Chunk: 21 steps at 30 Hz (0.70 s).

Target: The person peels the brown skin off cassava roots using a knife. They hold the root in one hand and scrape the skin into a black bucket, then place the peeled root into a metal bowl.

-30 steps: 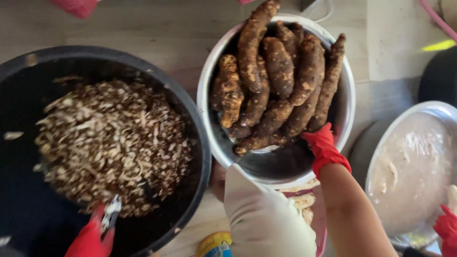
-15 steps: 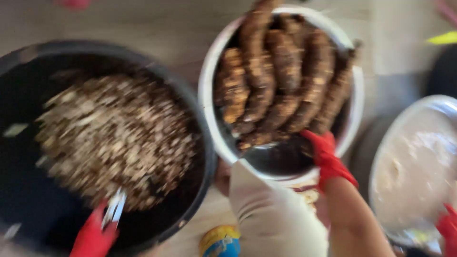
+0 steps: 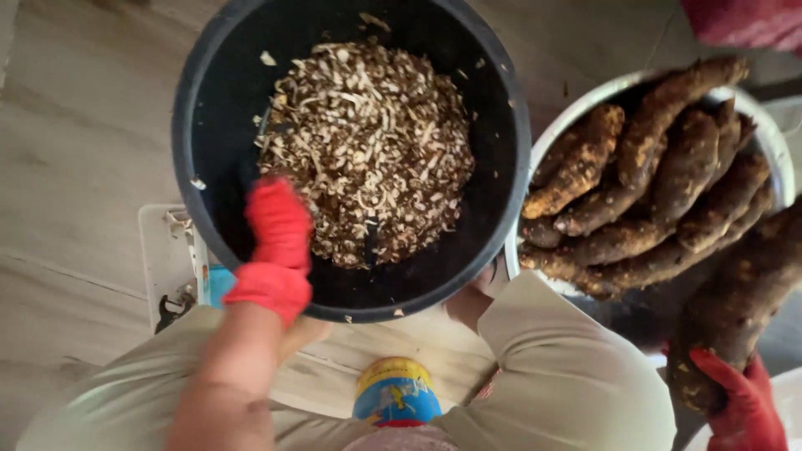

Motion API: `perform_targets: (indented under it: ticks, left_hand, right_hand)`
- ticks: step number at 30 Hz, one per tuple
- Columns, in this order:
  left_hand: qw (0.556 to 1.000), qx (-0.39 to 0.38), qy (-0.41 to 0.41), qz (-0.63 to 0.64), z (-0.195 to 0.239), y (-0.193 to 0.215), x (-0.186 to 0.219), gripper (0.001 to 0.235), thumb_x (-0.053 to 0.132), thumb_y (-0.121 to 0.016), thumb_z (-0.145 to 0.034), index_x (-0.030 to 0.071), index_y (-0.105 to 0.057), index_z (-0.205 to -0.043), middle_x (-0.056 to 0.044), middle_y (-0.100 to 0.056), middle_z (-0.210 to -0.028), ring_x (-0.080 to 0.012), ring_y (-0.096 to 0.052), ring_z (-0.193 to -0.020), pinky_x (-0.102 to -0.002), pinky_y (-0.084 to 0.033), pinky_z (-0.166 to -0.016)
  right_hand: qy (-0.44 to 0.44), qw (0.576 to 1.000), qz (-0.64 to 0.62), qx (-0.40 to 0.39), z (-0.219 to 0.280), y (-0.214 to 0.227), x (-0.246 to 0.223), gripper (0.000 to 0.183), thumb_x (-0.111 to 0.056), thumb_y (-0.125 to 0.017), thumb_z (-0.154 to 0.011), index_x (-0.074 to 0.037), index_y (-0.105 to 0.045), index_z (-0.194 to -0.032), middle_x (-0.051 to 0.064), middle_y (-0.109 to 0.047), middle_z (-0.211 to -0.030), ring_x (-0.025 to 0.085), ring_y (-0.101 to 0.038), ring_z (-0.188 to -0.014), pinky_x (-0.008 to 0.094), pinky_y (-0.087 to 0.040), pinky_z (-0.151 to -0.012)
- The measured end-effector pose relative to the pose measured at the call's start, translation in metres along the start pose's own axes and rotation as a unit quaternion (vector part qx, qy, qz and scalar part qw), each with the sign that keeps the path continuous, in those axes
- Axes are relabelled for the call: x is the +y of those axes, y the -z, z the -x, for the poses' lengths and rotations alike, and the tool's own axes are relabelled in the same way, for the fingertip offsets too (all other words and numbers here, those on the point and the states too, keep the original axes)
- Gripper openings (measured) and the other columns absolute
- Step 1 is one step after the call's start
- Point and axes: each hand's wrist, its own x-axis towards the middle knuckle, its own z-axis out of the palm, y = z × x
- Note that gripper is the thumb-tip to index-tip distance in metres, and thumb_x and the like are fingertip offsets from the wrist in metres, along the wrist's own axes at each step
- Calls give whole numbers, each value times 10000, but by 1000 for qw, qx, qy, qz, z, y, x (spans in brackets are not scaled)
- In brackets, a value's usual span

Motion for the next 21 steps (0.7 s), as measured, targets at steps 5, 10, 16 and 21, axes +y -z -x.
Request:
perform_targets:
  ticks: [5,10,16,21]
  left_hand:
    - [980,-127,57,143,65,-59,96,610,640,-625,-929,38,-617,-1023,-190,-675,-912,-412,-661,-801,-539,-516,-665]
    - [972,-173,114,116,106,-183,111,918,724,-672,-792,35,-544,-1385,-195,-624,-1334,-395,-601,-1226,-498,-482,-1020]
    - [886,-236,241,319,78,-173,77,618,714,-716,-750,188,-661,-1068,-97,-729,-1087,-299,-708,-1099,-430,-608,-894]
    - [599,-228,336,690,62,-9,69,448,389,-733,-940,193,-553,-1300,-163,-678,-777,-223,-700,-557,-295,-654,-514]
  right_hand:
    - [93,988,97,-73,21,-93,-104,593,-24,-608,-801,-28,-560,-1393,140,-647,-1176,278,-618,-959,395,-518,-836]
    - [27,940,166,-296,31,-189,-169,582,-65,-677,-718,29,-664,-1293,201,-719,-973,308,-653,-799,402,-525,-736]
    - [-64,935,229,-264,64,-301,-149,438,-212,-842,-722,-11,-738,-1098,234,-733,-1011,323,-710,-905,490,-584,-893]
    - [-195,911,183,-314,57,-345,-86,606,-293,-881,-724,59,-654,-1162,268,-722,-910,376,-737,-792,505,-614,-730]
